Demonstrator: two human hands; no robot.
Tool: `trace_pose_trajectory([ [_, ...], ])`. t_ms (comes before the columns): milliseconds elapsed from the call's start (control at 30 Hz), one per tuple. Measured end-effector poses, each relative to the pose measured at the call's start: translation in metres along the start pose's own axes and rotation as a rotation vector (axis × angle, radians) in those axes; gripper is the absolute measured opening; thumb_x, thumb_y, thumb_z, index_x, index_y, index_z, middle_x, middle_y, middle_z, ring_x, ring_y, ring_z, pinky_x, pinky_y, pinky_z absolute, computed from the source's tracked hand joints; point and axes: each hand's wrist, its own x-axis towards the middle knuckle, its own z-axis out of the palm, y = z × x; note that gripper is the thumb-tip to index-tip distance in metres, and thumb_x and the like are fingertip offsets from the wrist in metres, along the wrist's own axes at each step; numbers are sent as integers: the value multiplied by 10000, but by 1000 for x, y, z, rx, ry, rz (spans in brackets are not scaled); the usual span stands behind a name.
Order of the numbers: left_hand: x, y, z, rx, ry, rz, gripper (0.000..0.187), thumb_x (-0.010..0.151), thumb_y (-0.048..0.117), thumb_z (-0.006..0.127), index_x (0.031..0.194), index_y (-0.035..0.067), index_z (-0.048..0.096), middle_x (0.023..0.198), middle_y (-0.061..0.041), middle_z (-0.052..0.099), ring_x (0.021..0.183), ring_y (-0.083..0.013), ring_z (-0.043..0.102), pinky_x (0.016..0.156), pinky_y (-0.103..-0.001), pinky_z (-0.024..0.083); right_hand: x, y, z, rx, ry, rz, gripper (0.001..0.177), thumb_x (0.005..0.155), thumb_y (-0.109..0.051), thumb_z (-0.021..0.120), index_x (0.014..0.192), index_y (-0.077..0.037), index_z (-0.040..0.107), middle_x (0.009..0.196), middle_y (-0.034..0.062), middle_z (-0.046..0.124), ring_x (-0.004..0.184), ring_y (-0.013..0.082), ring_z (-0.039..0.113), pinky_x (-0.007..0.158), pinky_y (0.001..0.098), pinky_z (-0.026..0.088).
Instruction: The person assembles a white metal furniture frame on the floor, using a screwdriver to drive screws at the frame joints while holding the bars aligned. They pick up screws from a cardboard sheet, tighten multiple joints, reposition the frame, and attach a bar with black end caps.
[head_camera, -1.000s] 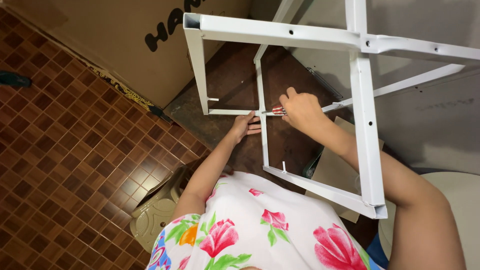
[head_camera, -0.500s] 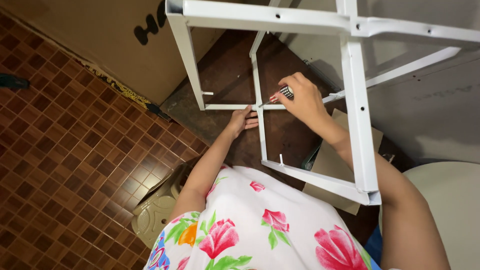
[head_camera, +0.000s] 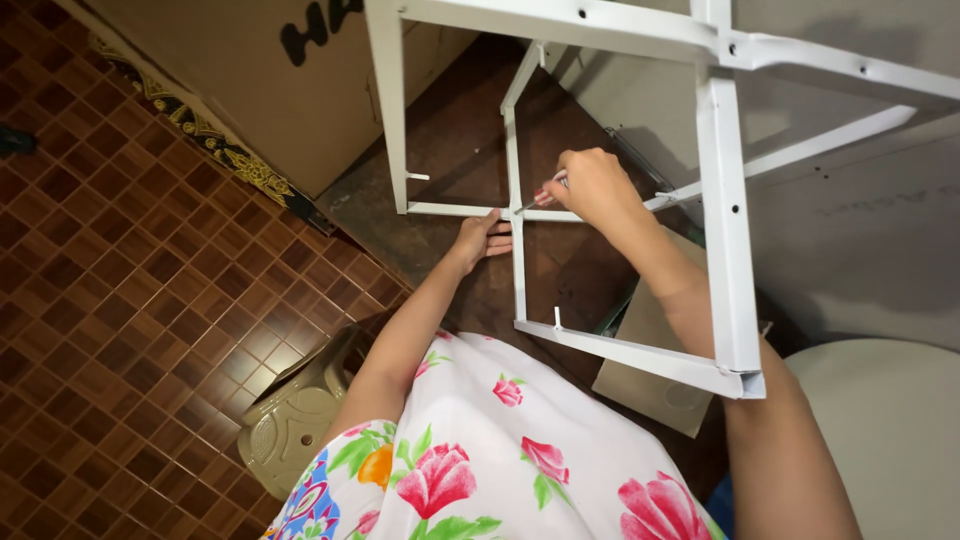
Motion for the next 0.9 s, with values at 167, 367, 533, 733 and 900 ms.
trace_pose_trajectory([
  [167,1,-1,0,22,18,0,439,1056,360,493,1270,-19,547,1197,-218,693,935,-305,741,829,-417,656,-6,-3,-9,25,-79,-83,375,779,-274,794,1081,-57,744,1068,213,666,922,400,687,800,480,565],
  [367,0,1,1,25,-6,-3,455,1062,366,488,1287,-27,541,1239,-234,675,973,-316,741,844,-414,648,7,-4,-6,-190,-217,309,589,800,-564,847,830,16,749,760,224,712,750,392,725,701,468,598],
  [533,0,-2,-1,-31,-44,19,471,1051,371,500,1308,-21,547,1308,-183,645,1132,-318,687,972,-447,593,11,3,7,-183,-144,181,512,720,-492,868,765,5,753,700,218,700,684,400,711,638,475,589],
  [733,2,-5,-3,-50,-38,8,489,1054,373,515,1318,-37,554,1307,-187,650,1209,-326,657,1029,-467,563,7,-1,22,-284,-141,-51,389,813,-393,801,750,-13,745,696,197,695,668,373,712,609,438,592],
  [900,2,-4,-1,-27,-17,-4,490,1044,375,517,1312,-33,560,1305,-180,659,1209,-306,655,1019,-452,566,6,14,6,-266,-117,-292,418,834,-422,776,735,-22,701,650,169,678,603,366,682,566,447,565],
])
